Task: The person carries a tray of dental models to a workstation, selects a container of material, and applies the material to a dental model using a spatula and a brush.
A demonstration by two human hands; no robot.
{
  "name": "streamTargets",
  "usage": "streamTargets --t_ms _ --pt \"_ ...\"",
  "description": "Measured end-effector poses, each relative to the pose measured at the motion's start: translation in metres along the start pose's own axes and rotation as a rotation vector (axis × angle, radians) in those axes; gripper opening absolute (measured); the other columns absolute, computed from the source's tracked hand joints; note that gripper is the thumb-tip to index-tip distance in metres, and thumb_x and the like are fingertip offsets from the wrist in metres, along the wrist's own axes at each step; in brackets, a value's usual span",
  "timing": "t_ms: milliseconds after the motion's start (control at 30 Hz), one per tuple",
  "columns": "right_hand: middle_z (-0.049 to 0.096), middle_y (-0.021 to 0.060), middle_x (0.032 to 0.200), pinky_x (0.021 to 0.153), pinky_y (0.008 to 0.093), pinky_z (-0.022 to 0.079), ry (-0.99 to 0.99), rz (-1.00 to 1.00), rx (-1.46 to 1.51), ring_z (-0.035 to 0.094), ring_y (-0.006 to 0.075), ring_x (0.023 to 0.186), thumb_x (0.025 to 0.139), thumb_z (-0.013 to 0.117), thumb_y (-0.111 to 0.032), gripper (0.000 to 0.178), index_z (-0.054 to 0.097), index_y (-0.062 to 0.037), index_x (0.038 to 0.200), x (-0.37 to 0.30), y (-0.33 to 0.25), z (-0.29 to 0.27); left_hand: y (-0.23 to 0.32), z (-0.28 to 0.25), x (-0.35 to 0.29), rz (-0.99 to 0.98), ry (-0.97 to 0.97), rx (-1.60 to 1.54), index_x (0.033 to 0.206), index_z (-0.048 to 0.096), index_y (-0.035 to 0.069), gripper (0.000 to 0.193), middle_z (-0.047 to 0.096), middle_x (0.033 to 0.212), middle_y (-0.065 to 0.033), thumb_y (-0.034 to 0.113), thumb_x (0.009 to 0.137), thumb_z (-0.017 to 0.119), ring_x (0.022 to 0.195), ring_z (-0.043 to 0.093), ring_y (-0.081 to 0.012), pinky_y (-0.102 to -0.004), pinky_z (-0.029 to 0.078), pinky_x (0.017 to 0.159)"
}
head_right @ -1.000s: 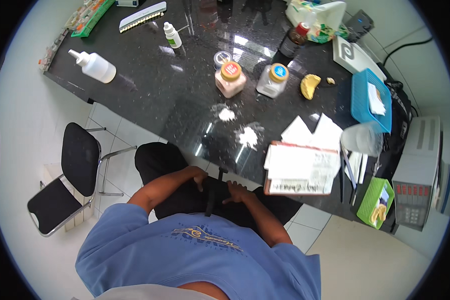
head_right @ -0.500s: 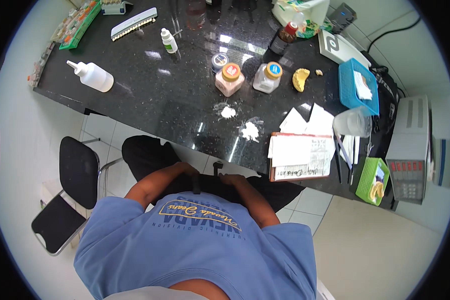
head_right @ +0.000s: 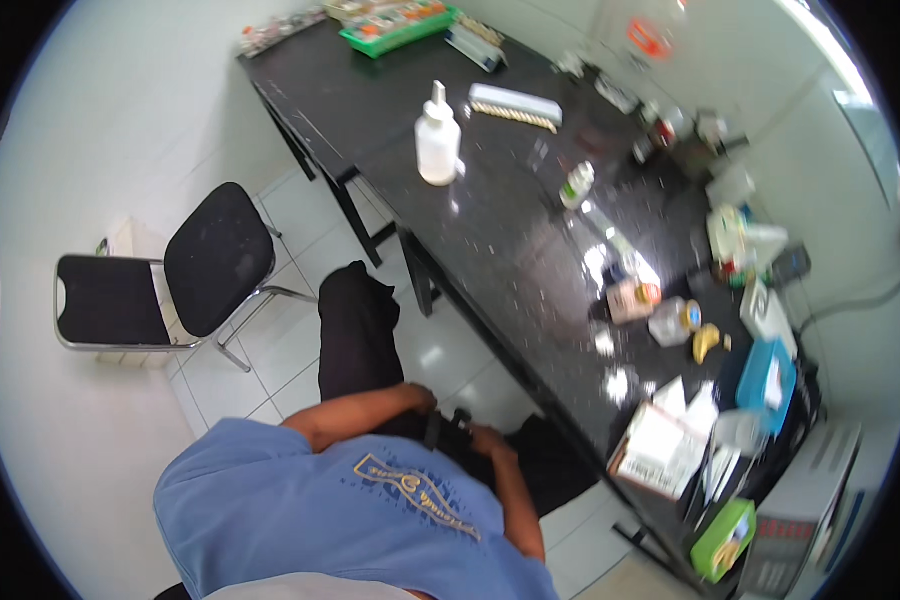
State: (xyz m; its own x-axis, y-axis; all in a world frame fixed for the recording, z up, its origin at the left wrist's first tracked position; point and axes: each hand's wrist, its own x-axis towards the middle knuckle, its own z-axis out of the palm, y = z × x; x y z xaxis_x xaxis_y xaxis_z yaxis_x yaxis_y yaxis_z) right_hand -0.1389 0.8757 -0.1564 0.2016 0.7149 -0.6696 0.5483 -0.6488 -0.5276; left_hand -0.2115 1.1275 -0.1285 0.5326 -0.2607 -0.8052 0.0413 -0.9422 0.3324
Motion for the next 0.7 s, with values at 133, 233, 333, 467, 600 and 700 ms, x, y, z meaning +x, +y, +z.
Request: streamTargets --t_ms 133,233,333,467,600,700 --pt "0.068 0.0199 0.132 0.105 0.0484 0.05 -0.097 -0.101 0.025 0.064 0.0404 0.124 0.086 0.064 -0.013 0.055 0.058 -0.0156 0.141 0.029 0.015 0.006 -0.012 -0.012 -0.017 0.006 -0.04 -0.084 0.128 0.073 0.008 0.041 0.069 0.135 -0.0154 0.029 0.093 0.063 0.129 0.064 -0.0332 -0.0494 0.052 0.104" --pt "0.069 0.018 0.134 0.107 0.0461 0.05 -0.211 -0.142 0.106 0.065 0.0367 0.125 0.086 0.067 -0.015 0.054 0.061 -0.0119 0.139 0.041 0.022 0.01 -0.029 -0.006 -0.008 0.05 -0.119 -0.135 0.131 0.071 0.01 0.046 0.069 0.136 -0.0135 0.031 0.092 0.063 0.129 0.064 -0.0338 -0.0509 0.052 0.103" --pt "0.07 0.0174 0.133 0.107 0.0435 0.05 -0.251 -0.241 0.179 0.066 0.0342 0.124 0.084 0.068 -0.014 0.053 0.062 -0.0094 0.137 0.054 -0.006 0.0 -0.061 0.015 0.017 0.086 -0.221 -0.085 0.136 0.069 0.014 0.049 0.068 0.138 -0.0115 0.035 0.092 0.063 0.128 0.064 -0.033 -0.0506 0.053 0.102" --pt "0.07 0.018 0.132 0.107 0.0427 0.051 -0.285 -0.18 0.234 0.067 0.034 0.124 0.083 0.07 -0.015 0.054 0.063 -0.0097 0.136 0.081 -0.035 -0.006 -0.098 0.015 0.017 0.059 -0.29 -0.04 0.138 0.069 0.018 0.05 0.068 0.139 -0.0097 0.037 0.092 0.061 0.127 0.064 -0.0314 -0.0501 0.053 0.102" --pt "0.068 0.0182 0.136 0.108 0.0436 0.05 -0.367 -0.207 0.248 0.066 0.0349 0.125 0.081 0.073 -0.02 0.063 0.061 -0.0129 0.143 0.138 -0.07 0.006 -0.153 0.017 -0.014 -0.007 -0.329 -0.033 0.138 0.069 0.019 0.048 0.068 0.138 -0.0096 0.035 0.093 0.06 0.127 0.065 -0.0314 -0.051 0.053 0.102" --pt "0.07 0.0176 0.132 0.104 0.0422 0.051 -0.296 -0.223 0.243 0.068 0.0325 0.12 0.083 0.075 -0.025 0.062 0.062 -0.0126 0.143 0.188 -0.071 0.007 -0.191 -0.001 -0.031 -0.001 -0.204 0.058 0.135 0.068 0.022 0.044 0.07 0.134 -0.0065 0.032 0.092 0.065 0.123 0.066 -0.0329 -0.0527 0.056 0.096"
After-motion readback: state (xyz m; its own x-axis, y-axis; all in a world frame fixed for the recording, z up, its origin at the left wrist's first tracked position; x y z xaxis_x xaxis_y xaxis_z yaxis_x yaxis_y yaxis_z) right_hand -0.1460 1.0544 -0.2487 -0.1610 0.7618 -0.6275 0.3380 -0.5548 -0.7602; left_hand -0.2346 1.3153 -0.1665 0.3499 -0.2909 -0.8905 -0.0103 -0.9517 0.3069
